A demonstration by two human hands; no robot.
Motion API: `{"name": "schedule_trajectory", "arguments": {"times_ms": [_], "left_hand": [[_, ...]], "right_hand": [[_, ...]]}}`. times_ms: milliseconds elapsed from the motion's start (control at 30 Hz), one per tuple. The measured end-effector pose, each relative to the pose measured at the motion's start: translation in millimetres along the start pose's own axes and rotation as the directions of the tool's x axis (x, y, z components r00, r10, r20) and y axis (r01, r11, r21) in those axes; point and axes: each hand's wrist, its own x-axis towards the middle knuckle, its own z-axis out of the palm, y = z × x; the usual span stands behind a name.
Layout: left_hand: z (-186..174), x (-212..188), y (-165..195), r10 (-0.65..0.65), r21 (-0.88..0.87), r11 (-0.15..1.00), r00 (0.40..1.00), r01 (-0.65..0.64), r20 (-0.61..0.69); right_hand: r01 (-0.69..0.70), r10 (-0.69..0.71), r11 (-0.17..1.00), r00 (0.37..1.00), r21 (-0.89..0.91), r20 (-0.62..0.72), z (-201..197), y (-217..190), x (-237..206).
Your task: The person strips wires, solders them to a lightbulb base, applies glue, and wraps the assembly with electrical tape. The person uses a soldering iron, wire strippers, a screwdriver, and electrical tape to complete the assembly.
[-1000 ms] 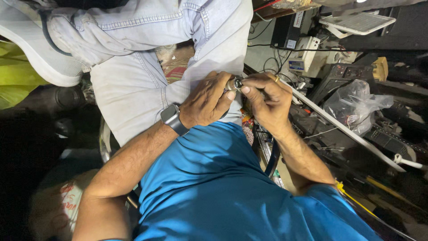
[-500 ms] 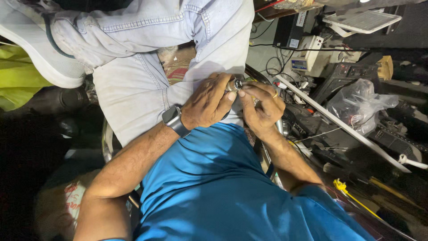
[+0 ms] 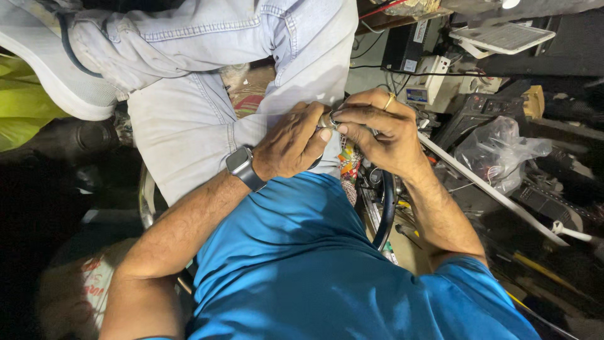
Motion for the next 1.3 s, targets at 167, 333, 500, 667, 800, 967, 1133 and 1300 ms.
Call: {"name": "schedule_trajectory", "arguments": {"times_ms": [167, 333, 500, 667, 800, 967, 1133, 1300], "left_hand": [[0, 0, 1, -0.038, 0.005, 0.999, 0.999, 0.038, 0.015], [-3, 2, -4, 0.195, 0.157, 0.968, 0.981, -0.194, 0.011], [0, 3, -1, 0.011, -0.009, 1.0, 1.0, -0.011, 0.01], [3, 5, 3, -0.027, 0.042, 0.999, 0.999, 0.025, 0.041], [5, 2, 5, -0.017, 0.049, 0.999, 0.999, 0.014, 0.046], [5, 1, 9, 0.029, 0.092, 0.995, 1.0, -0.028, -0.003], [3, -1, 6, 0.076, 0.079, 0.994, 0.997, -0.076, -0.005], [4, -4, 5, 0.005, 0.004, 1.0, 0.998, -0.005, 0.064]], "right_hand": [[-0.015, 0.017, 1.0, 0.996, 0.014, -0.089, 9, 4, -7], [0.105, -0.115, 0.993, 0.971, -0.057, -0.209, 24, 7, -10], [0.092, -0.112, 0.99, 0.971, -0.104, -0.211, 25, -2, -10], [-0.02, 0.004, 0.996, 0.983, -0.087, -0.184, 19, -21, -14], [0.006, -0.034, 0.992, 0.975, -0.124, -0.22, 22, -19, -19], [0.007, -0.013, 1.0, 0.935, -0.017, -0.355, 38, -9, -28], [-0.049, 0.249, 0.91, 0.858, 0.412, -0.449, 58, -3, -42], [-0.123, 0.347, 0.758, 0.907, 0.641, -0.237, 51, 14, -55]]}}
